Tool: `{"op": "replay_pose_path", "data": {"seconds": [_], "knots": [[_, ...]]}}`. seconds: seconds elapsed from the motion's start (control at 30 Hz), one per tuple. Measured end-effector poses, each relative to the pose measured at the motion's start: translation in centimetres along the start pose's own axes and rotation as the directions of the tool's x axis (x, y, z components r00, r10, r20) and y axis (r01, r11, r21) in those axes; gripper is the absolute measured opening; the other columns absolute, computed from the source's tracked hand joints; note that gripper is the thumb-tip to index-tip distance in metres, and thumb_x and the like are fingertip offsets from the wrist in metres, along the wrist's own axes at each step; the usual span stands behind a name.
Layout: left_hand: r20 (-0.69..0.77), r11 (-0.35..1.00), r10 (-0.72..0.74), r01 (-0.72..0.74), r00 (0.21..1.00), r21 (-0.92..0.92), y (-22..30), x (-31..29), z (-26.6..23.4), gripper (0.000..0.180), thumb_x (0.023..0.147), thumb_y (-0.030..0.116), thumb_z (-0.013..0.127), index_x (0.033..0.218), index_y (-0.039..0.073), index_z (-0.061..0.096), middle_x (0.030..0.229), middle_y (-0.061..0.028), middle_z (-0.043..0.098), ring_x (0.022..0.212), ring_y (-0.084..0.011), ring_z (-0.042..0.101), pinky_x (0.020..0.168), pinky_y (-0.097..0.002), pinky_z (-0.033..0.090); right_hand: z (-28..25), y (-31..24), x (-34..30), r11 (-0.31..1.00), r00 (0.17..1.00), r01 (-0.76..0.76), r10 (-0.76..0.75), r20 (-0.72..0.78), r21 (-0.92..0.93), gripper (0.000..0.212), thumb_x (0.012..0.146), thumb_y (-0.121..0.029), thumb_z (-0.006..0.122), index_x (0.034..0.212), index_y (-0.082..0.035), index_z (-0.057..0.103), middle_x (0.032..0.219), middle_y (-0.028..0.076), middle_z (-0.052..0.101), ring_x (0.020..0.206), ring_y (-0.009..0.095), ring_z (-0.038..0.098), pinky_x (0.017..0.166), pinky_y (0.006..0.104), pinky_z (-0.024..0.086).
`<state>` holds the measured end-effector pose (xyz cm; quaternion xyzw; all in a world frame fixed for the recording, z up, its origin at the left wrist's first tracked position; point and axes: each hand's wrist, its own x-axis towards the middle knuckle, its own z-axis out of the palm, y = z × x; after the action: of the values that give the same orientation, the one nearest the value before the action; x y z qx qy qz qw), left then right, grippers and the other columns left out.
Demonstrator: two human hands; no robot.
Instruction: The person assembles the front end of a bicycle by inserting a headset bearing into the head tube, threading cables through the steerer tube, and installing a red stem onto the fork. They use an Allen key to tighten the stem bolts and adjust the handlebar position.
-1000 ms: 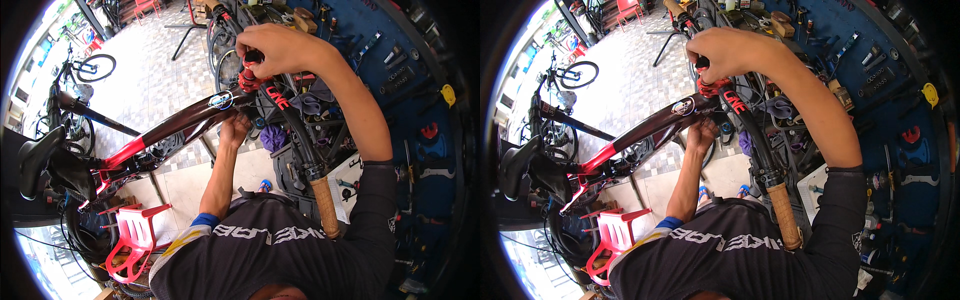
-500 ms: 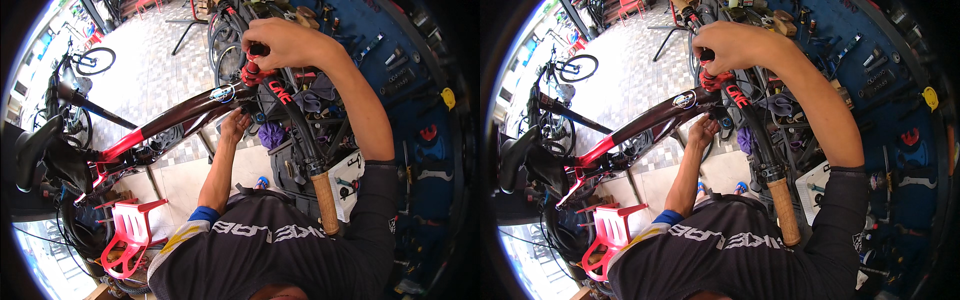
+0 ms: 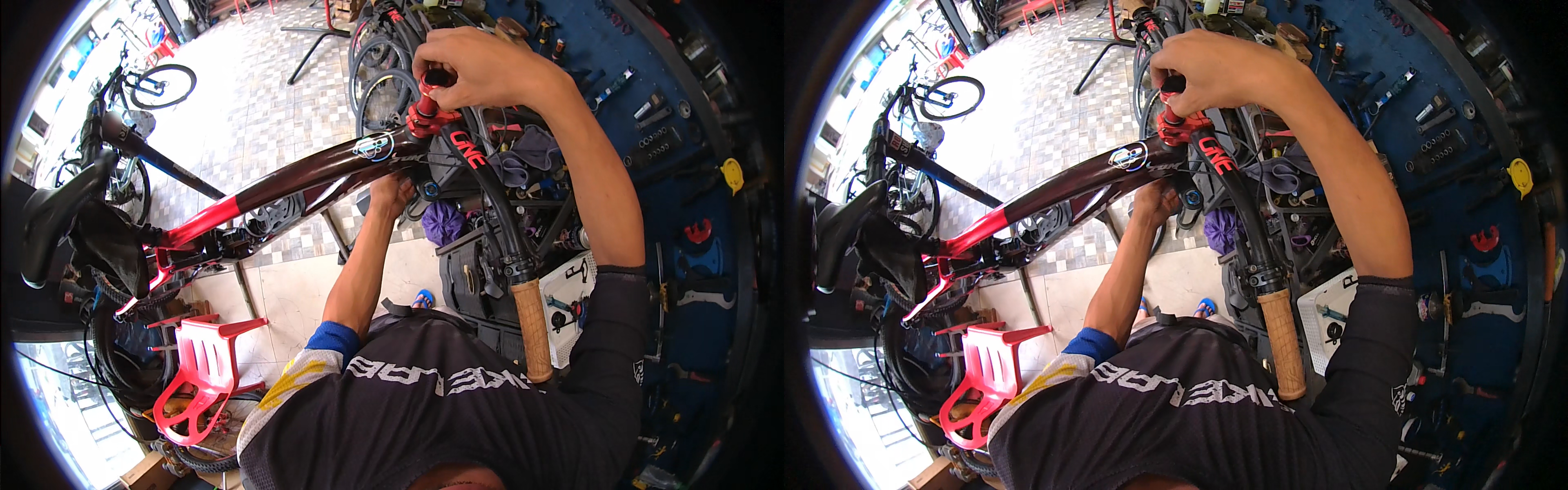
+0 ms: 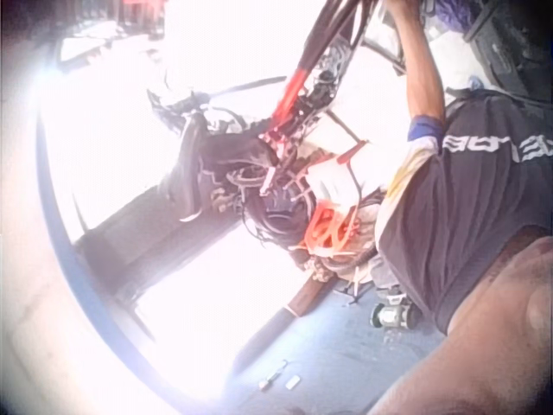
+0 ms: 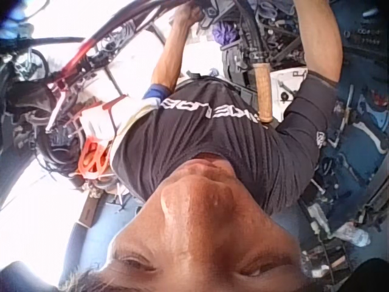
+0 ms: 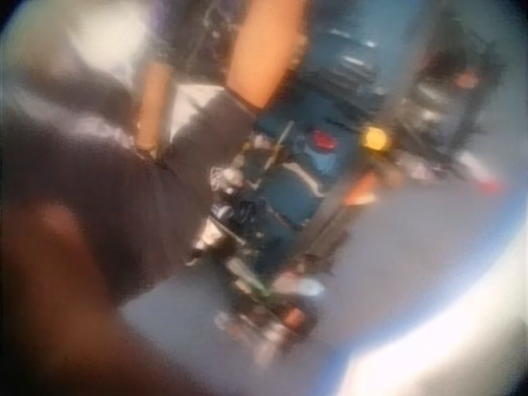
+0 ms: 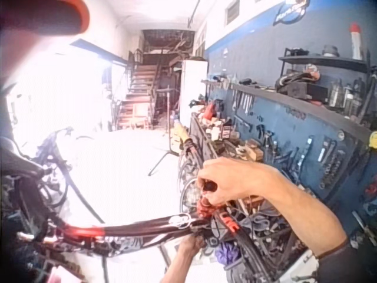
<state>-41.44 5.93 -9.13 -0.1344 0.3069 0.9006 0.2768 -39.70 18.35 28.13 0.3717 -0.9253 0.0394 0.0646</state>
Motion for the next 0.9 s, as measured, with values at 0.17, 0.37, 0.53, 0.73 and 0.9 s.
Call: {"op": "replay_pose_path", "data": {"seconds": [0.17,0.37,0.53,0.73,0.9], "knots": [[-0.035,0.996,-0.061,0.059,0.998,-0.066,0.7,-2.4,5.3,0.022,0.102,0.024,0.047,0.109,0.013,0.065,0.085,0.0037,0.065,0.068,-0.0086,0.054,0.06,-0.0227,0.048,-1.3,0.7,-1.3,0.996,0.996,-0.083,0.084,-0.022,0.04,0.028,0.075,-0.016,0.072,0.096,0.0,0.065,0.088,0.012,0.06,0.077,0.024,0.059,0.07,0.0367,0.05],[0.077,0.985,-0.056,0.068,0.995,-0.161,0.2,-1.1,1.9,0.019,0.101,0.029,0.049,0.101,0.017,0.064,0.08,0.0048,0.061,0.067,-0.0083,0.047,0.067,-0.025,0.04,-6.5,-2.3,0.3,0.993,0.994,-0.11,0.11,0.008,0.052,0.025,0.075,-0.018,0.07,0.09,0.002,0.067,0.087,0.019,0.065,0.084,0.032,0.063,0.077,0.0391,0.05],[0.201,0.953,-0.029,0.088,0.979,-0.29,0.6,0.0,-1.4,0.024,0.101,0.035,0.049,0.109,0.017,0.062,0.092,-0.0004,0.062,0.077,-0.0141,0.05,0.073,-0.0294,0.041,-7.9,-3.1,0.7,0.991,0.992,-0.124,0.124,0.01,0.042,0.026,0.075,-0.018,0.07,0.09,0.003,0.066,0.085,0.018,0.065,0.083,0.031,0.062,0.078,0.0391,0.05],[0.102,0.956,-0.045,0.073,0.994,-0.285,1.0,-2.4,1.7,0.037,0.1,0.042,0.049,0.124,0.016,0.055,0.119,-0.0085,0.057,0.097,-0.0207,0.055,0.082,-0.034,0.043,-6.6,-1.7,-0.1,0.989,0.99,-0.142,0.142,0.006,0.041,0.028,0.075,-0.019,0.07,0.092,0.003,0.066,0.088,0.019,0.064,0.085,0.032,0.062,0.078,0.0398,0.05],[0.193,0.963,0.037,0.017,0.981,-0.268,0.7,-3.0,1.1,0.035,0.099,0.043,0.052,0.119,0.016,0.059,0.106,-0.0027,0.063,0.1,-0.0228,0.058,0.09,-0.0372,0.044,-6.5,-1.9,0.1,0.989,0.989,-0.142,0.141,0.046,0.039,0.028,0.076,-0.02,0.071,0.092,0.003,0.065,0.087,0.019,0.063,0.085,0.033,0.062,0.078,0.0406,0.049]]}}
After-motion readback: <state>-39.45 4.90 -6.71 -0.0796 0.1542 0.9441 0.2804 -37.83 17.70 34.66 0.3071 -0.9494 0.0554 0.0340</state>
